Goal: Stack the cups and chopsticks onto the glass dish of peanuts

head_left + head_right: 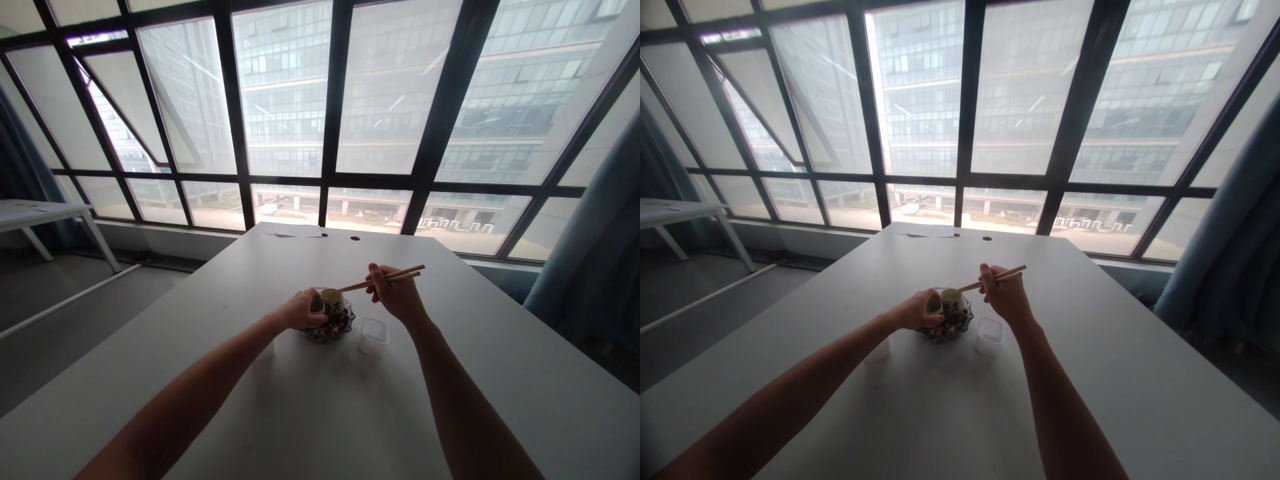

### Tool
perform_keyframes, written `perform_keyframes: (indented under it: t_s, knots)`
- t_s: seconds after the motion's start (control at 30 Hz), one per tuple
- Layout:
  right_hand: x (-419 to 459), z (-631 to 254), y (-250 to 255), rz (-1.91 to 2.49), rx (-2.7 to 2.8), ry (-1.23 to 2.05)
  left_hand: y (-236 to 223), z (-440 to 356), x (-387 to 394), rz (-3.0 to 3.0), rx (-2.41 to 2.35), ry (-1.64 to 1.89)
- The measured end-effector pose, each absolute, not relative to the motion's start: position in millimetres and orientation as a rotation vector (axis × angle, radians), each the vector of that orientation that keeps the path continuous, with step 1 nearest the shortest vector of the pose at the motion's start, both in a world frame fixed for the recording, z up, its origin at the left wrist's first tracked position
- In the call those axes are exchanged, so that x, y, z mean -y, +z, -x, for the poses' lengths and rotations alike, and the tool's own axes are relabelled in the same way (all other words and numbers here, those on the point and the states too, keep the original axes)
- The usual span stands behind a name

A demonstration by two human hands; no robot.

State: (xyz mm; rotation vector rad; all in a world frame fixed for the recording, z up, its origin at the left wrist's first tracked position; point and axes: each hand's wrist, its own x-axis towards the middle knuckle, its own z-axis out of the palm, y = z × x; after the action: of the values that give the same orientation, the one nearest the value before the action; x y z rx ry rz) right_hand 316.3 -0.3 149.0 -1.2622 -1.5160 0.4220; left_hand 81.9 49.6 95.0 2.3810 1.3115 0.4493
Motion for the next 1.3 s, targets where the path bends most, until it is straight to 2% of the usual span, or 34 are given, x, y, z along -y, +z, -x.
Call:
perform_keyframes:
  t_s: [0.4, 0.63, 0.9, 1.1, 1.3]
  knots:
    - [1, -316, 147, 1.206, 1.512, 0.498, 87, -64, -67, -2.462, -0.907, 0.434]
    - [4, -314, 151, 1.174, 1.547, 0.509, 95, -63, -66, -2.361, -0.979, 0.297]
    - [9, -306, 149, 1.07, 1.737, 0.817, 101, -49, -68, -2.042, -0.83, 0.336]
    - [1, -298, 132, 1.102, 1.926, 0.897, 111, -39, -61, -2.244, -0.873, 0.32]
    - [7, -302, 139, 1.1, 2.015, 0.901, 102, -38, -61, -2.244, -0.862, 0.369]
